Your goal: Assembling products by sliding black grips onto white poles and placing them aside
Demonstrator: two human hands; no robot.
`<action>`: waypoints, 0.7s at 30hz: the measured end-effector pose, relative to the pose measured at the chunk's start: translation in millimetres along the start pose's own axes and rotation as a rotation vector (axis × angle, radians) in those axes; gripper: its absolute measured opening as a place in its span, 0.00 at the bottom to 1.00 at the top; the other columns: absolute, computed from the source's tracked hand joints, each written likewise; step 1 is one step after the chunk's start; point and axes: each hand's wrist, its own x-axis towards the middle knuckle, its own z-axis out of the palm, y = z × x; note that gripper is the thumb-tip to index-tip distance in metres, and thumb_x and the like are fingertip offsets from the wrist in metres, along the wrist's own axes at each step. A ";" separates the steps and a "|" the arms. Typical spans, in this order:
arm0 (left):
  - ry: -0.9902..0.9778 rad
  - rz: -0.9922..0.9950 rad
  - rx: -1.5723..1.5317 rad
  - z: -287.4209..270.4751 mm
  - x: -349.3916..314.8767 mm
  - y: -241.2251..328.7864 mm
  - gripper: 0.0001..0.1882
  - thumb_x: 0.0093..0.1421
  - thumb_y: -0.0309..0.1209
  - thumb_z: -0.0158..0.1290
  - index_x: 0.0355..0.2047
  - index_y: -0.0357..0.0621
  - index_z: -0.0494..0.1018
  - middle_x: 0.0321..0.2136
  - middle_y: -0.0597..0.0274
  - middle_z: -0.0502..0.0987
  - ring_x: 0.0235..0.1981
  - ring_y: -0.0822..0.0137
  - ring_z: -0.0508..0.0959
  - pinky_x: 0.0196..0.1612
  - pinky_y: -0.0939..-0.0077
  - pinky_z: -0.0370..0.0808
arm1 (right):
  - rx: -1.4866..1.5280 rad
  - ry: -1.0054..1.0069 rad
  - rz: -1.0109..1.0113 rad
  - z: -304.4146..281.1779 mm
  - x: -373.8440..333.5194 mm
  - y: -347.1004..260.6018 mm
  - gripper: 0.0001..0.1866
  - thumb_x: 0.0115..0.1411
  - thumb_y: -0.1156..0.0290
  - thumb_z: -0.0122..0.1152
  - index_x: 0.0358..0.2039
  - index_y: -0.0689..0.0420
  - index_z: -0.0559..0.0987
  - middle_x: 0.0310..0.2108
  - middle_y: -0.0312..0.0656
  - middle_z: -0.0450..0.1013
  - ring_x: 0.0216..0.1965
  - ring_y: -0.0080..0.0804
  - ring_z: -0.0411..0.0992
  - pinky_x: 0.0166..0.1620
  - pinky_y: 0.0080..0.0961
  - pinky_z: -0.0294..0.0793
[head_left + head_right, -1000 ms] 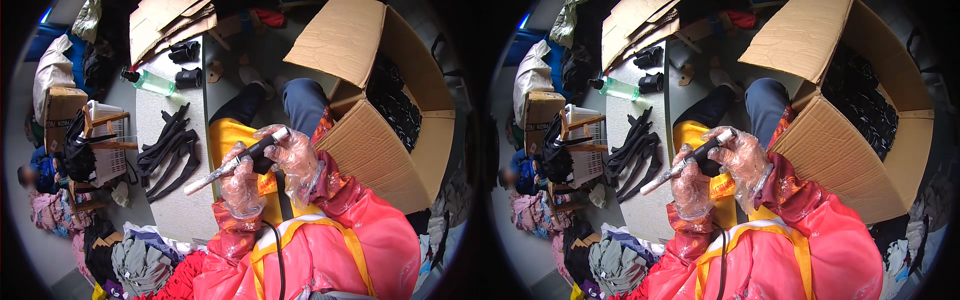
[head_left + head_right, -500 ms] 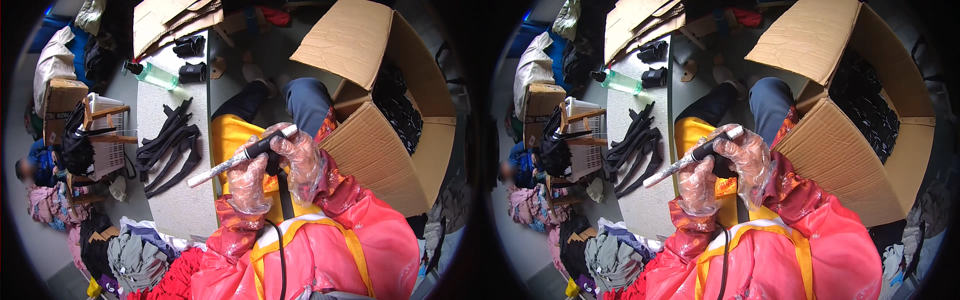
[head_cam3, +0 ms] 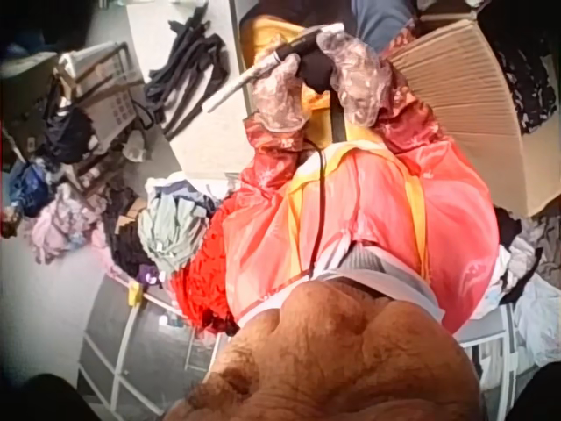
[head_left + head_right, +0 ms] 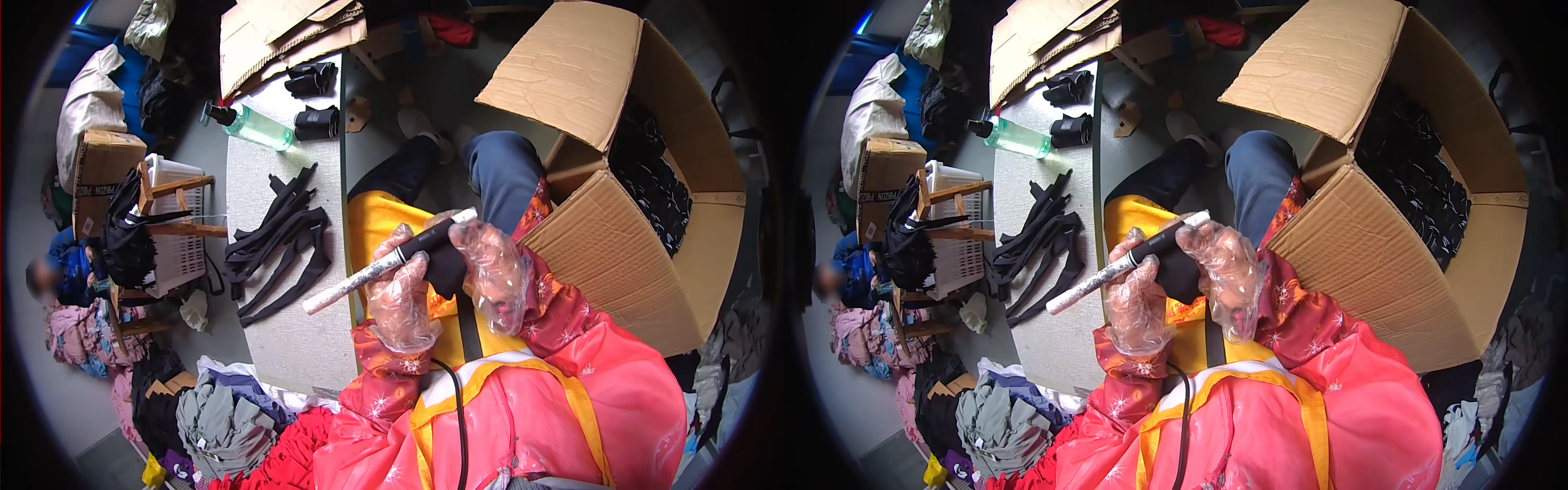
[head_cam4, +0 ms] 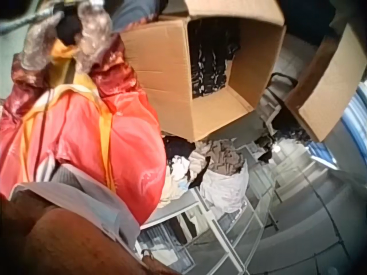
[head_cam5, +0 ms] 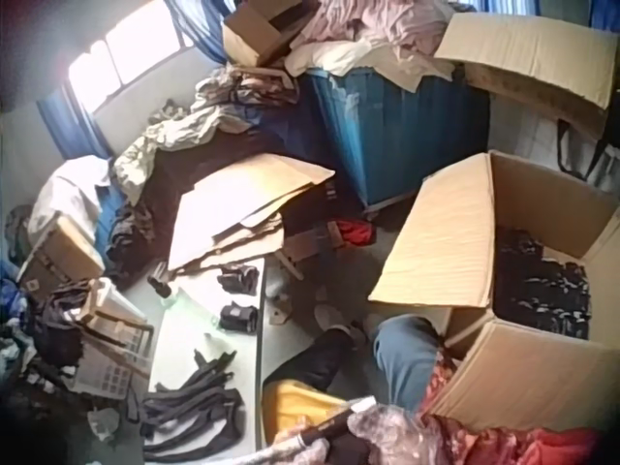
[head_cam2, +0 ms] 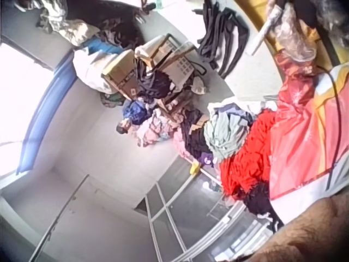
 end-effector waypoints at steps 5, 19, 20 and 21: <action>-0.111 0.024 0.063 -7.3 2.4 -1.3 0.22 0.53 0.16 0.48 0.50 0.34 0.63 0.44 0.51 0.70 0.47 0.62 0.73 0.54 0.70 0.68 | -0.230 0.123 -0.010 1.9 -0.3 -0.5 0.15 0.55 0.60 0.64 0.34 0.59 0.77 0.32 0.35 0.72 0.36 0.21 0.68 0.45 0.20 0.65; 0.016 0.007 -0.023 -1.8 0.4 -10.1 0.19 0.54 0.18 0.51 0.48 0.33 0.66 0.44 0.53 0.71 0.45 0.64 0.74 0.52 0.73 0.71 | -0.104 -0.010 0.008 -6.4 0.7 -4.9 0.13 0.56 0.73 0.58 0.42 0.59 0.73 0.37 0.37 0.72 0.39 0.23 0.71 0.47 0.21 0.69; -0.015 0.027 0.013 -2.9 0.4 -9.9 0.19 0.54 0.18 0.51 0.48 0.33 0.66 0.44 0.53 0.71 0.45 0.64 0.73 0.52 0.73 0.71 | -0.094 -0.045 0.006 -6.7 0.5 -2.9 0.15 0.56 0.69 0.60 0.43 0.61 0.72 0.38 0.39 0.72 0.41 0.26 0.71 0.47 0.23 0.70; -0.046 0.047 0.049 -4.1 -0.2 -9.5 0.19 0.54 0.18 0.51 0.48 0.33 0.66 0.44 0.54 0.71 0.46 0.64 0.73 0.52 0.73 0.71 | -0.084 -0.079 0.005 -8.0 0.5 -1.0 0.19 0.56 0.65 0.62 0.43 0.62 0.71 0.39 0.41 0.71 0.42 0.28 0.71 0.47 0.24 0.71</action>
